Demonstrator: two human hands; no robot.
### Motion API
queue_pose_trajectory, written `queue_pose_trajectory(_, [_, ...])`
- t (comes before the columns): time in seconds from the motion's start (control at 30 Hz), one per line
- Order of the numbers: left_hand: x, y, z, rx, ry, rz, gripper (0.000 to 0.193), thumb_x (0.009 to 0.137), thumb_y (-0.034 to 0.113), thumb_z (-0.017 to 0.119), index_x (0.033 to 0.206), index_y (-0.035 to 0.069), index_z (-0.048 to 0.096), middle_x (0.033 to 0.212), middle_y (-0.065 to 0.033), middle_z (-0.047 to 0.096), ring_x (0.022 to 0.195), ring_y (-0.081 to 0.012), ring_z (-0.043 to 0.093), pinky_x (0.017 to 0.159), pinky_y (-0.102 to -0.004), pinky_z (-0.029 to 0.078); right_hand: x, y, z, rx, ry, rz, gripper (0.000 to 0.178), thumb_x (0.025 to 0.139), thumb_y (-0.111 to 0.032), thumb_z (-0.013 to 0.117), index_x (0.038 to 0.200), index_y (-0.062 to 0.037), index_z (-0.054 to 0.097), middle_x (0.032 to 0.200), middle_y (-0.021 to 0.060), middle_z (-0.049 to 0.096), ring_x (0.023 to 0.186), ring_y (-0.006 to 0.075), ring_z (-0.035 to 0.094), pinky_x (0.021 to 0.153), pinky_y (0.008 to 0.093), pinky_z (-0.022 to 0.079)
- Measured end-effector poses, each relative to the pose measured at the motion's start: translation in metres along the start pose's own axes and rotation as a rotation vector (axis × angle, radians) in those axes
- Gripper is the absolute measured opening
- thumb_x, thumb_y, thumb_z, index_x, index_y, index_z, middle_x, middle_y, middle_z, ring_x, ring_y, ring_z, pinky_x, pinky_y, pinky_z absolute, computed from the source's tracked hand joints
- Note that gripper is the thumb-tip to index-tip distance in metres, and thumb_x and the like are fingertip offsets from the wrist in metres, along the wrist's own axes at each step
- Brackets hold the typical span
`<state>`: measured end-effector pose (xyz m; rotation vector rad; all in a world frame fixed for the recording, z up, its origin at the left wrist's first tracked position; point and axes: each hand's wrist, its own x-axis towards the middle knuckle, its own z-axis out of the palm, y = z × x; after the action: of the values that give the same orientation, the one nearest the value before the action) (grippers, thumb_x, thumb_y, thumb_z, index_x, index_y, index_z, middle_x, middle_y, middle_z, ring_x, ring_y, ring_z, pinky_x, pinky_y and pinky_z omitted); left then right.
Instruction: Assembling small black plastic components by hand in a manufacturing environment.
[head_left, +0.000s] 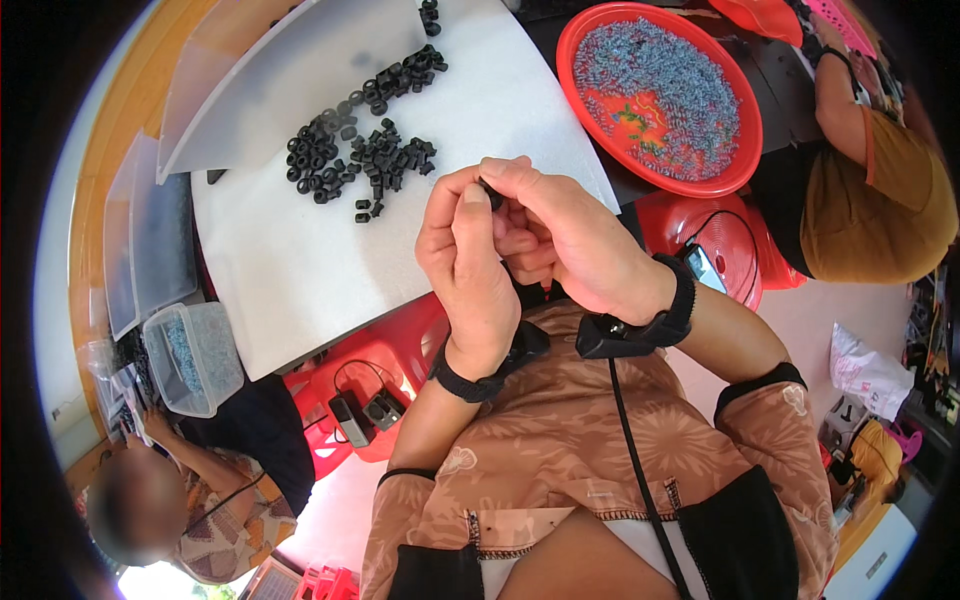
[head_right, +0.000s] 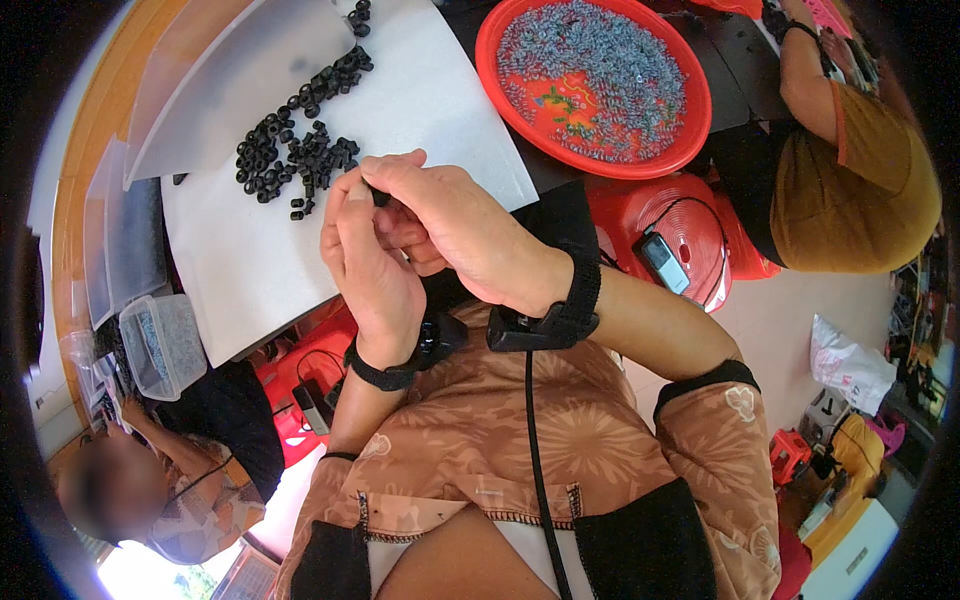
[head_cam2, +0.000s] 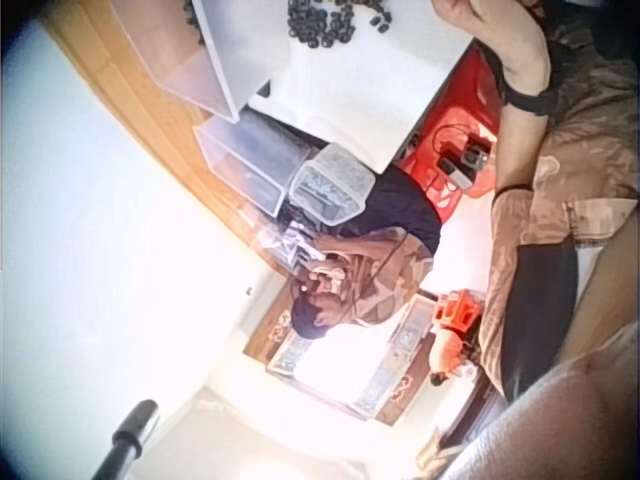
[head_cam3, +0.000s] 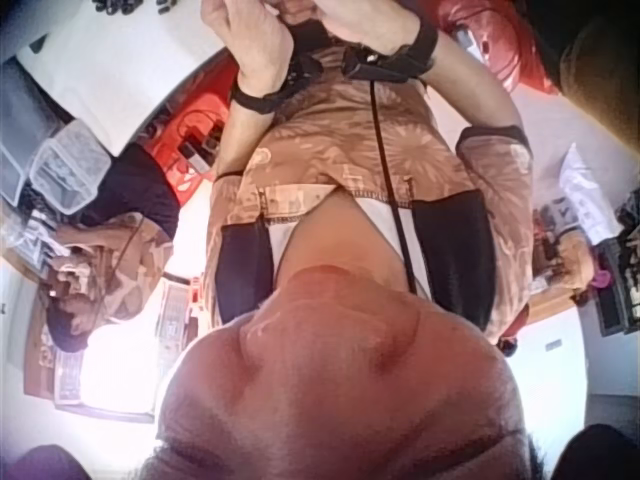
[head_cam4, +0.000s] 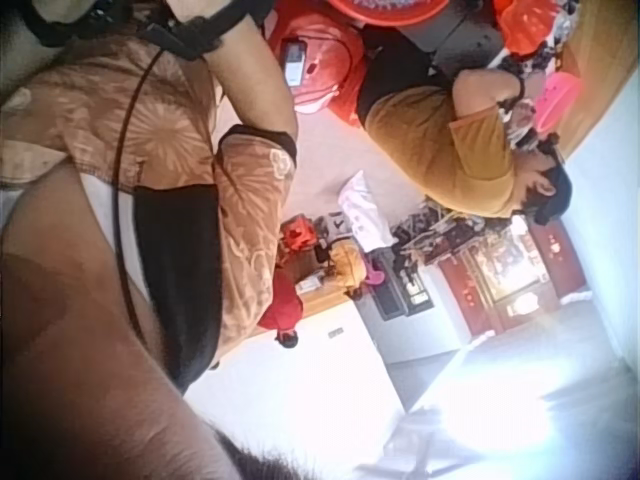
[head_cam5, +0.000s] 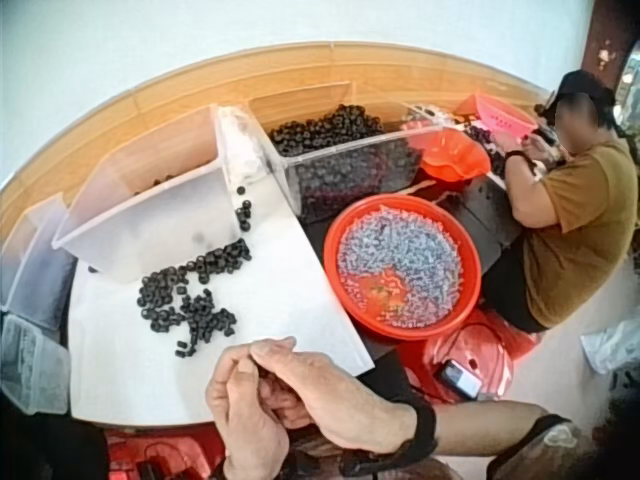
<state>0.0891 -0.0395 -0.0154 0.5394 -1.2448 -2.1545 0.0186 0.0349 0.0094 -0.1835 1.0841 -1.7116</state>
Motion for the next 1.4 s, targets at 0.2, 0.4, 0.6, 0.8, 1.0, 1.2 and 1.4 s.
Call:
queue_pose_trajectory(0.2, [0.000,0.001,-0.013,0.179,-0.105,0.097,0.022,0.097,0.015,0.050,0.110,0.000,0.059,0.100,-0.0064,0.065,0.085,-0.0087,0.056,0.081,-0.0236,0.044,-0.002,-0.009,-0.006,0.022,-0.003,0.051,0.039,0.093,-0.042,0.049,0.076,-0.0082,0.055,0.055,-0.0083,0.027,0.046,0.0035,0.019,0.042,0.0229,0.015])
queue_pose_trajectory(0.4, [0.001,0.007,-0.011,0.102,-0.132,0.158,0.018,0.092,0.006,0.057,0.108,-0.001,0.063,0.096,-0.0022,0.063,0.086,-0.0078,0.055,0.082,-0.0242,0.043,-0.001,-0.016,-0.008,-0.020,-0.058,0.101,0.043,0.092,-0.043,0.051,0.064,-0.0123,0.044,0.055,-0.0080,0.026,0.046,0.0043,0.019,0.042,0.0233,0.014])
queue_pose_trajectory(0.6, [0.001,0.006,-0.008,0.163,-0.045,0.169,0.016,0.089,0.004,0.061,0.104,-0.001,0.065,0.093,-0.0019,0.065,0.084,-0.0080,0.057,0.081,-0.0234,0.044,0.002,-0.016,-0.007,-0.009,-0.071,0.105,0.042,0.092,-0.042,0.051,0.063,-0.0137,0.040,0.054,-0.0077,0.025,0.046,0.0050,0.017,0.042,0.0243,0.013])
queue_pose_trajectory(0.8, [0.002,0.012,-0.002,0.206,-0.086,0.140,0.024,0.090,0.006,0.061,0.112,-0.002,0.063,0.097,-0.0044,0.066,0.086,-0.0102,0.059,0.083,-0.0261,0.045,0.007,-0.016,-0.016,0.163,-0.085,0.137,0.039,0.091,-0.039,0.053,0.063,-0.0139,0.040,0.055,-0.0084,0.025,0.045,0.0046,0.017,0.042,0.0238,0.013])
queue_pose_trajectory(1.0, [0.007,0.011,-0.013,0.239,-0.176,0.104,0.026,0.093,0.006,0.057,0.116,-0.005,0.061,0.092,-0.0056,0.065,0.085,-0.0101,0.059,0.083,-0.0249,0.047,0.009,-0.013,-0.021,0.158,-0.111,0.134,0.038,0.089,-0.039,0.054,0.063,-0.0147,0.040,0.054,-0.0088,0.025,0.044,0.0043,0.016,0.041,0.0233,0.013])
queue_pose_trajectory(1.2, [0.006,0.009,-0.008,0.248,-0.068,0.076,0.026,0.090,0.008,0.061,0.113,-0.004,0.063,0.086,-0.0064,0.067,0.080,-0.0106,0.060,0.080,-0.0259,0.046,0.010,-0.013,-0.020,0.244,-0.114,0.184,0.038,0.088,-0.040,0.055,0.064,-0.0144,0.041,0.054,-0.0090,0.026,0.044,0.0042,0.018,0.041,0.0230,0.015])
queue_pose_trajectory(1.4, [0.008,0.007,-0.008,0.253,-0.054,0.057,0.023,0.090,0.009,0.061,0.110,-0.003,0.065,0.086,-0.0053,0.067,0.080,-0.0095,0.059,0.079,-0.0243,0.045,0.010,-0.003,-0.019,0.254,-0.026,0.135,0.038,0.089,-0.039,0.054,0.064,-0.0132,0.042,0.055,-0.0080,0.026,0.045,0.0050,0.018,0.043,0.0236,0.016])
